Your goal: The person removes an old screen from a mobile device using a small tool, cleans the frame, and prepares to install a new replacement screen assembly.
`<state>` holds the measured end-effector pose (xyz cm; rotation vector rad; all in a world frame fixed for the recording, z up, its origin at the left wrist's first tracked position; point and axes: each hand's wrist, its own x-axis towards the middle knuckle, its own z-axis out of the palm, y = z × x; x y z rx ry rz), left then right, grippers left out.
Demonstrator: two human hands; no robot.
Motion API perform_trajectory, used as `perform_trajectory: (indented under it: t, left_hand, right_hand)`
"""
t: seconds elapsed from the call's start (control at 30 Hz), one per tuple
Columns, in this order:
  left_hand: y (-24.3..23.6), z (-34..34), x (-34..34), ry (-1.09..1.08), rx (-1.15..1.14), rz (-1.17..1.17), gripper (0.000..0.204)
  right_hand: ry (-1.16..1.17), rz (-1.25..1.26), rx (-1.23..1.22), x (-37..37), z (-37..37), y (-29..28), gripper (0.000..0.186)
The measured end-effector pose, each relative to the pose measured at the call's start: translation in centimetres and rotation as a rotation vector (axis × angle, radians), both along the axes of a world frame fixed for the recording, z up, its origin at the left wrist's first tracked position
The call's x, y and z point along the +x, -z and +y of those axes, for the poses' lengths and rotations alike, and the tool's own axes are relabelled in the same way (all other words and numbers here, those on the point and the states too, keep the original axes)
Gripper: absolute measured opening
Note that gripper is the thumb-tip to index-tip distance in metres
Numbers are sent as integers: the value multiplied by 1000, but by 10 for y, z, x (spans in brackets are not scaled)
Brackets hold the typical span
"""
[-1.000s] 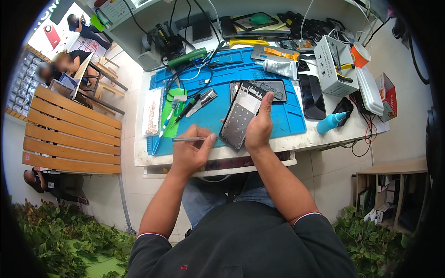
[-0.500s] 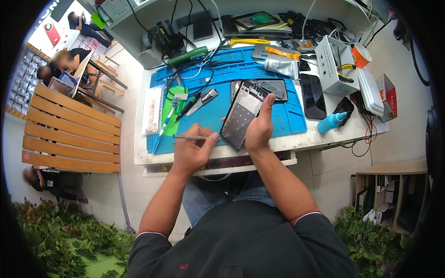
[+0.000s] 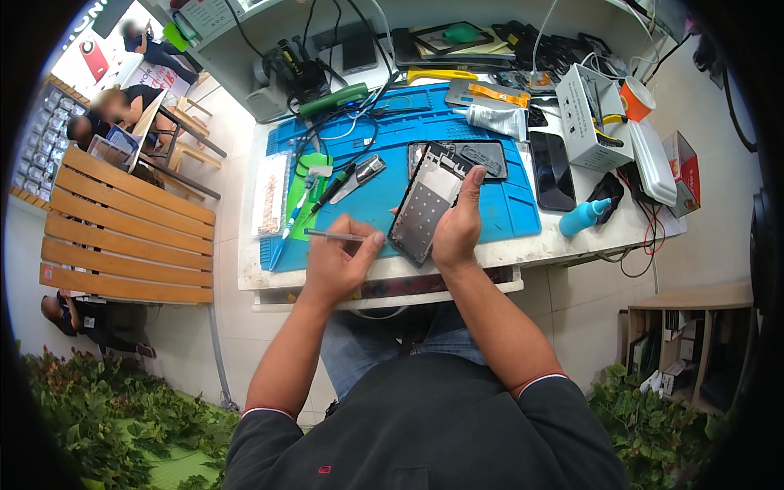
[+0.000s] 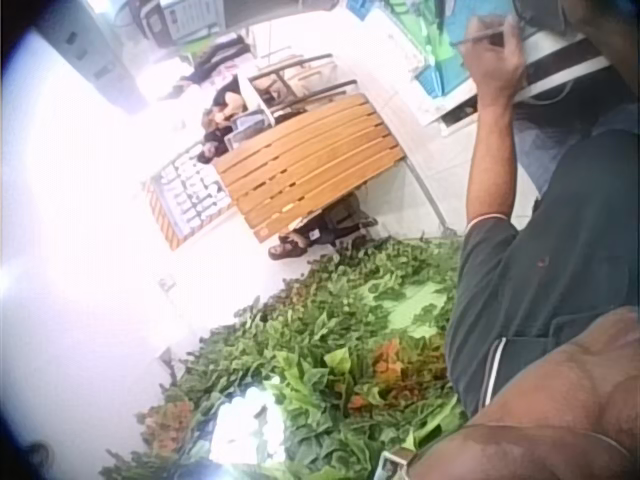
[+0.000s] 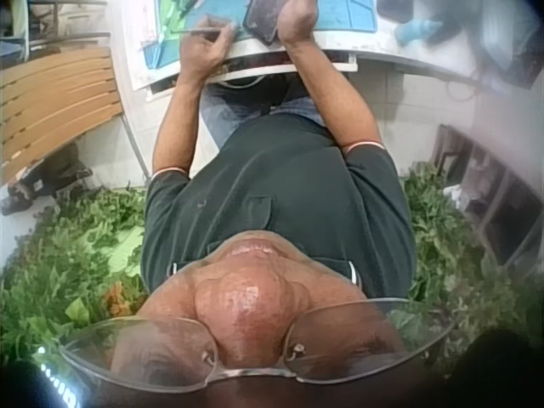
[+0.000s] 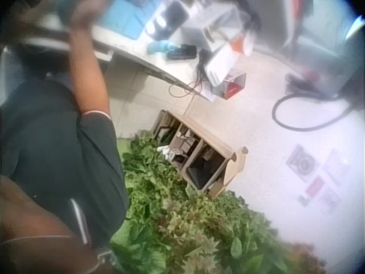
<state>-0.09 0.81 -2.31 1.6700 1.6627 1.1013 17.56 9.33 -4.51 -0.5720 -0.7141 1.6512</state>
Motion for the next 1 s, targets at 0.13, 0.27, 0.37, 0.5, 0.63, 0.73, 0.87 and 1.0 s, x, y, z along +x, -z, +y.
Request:
perform_trajectory:
  t: [0.13,0.27,0.37,0.5,0.63,0.73,0.87,1.0]
  left_hand:
    - [-1,4,-4,0,-27,-48,17]
    - [5,5,-5,-12,-52,-88,18]
    - [-3,2,2,-2,-32,-18,18]
    - [3,1,1,35,40,-24,18]
    - [1,1,-1,7,18,14,19]
    - [7,1,0,12,49,-12,20]
    - [3,0,1,10,14,-29,21]
    - [8,1,-2,46,19,-58,22]
  right_hand:
    - [31,-6,-2,-3,2,-2,89]
    - [41,0,-34,-4,3,-1,89]
    - [12,5,-36,-2,3,0,89]
    - [17,15,-16,-3,2,-1,89]
    - [19,5,-23,-2,1,-1,89]
    - [20,1,-19,-2,1,-3,88]
    - [26,10,-25,-2,0,-3,88]
    - [17,-6,-2,-2,1,-2,88]
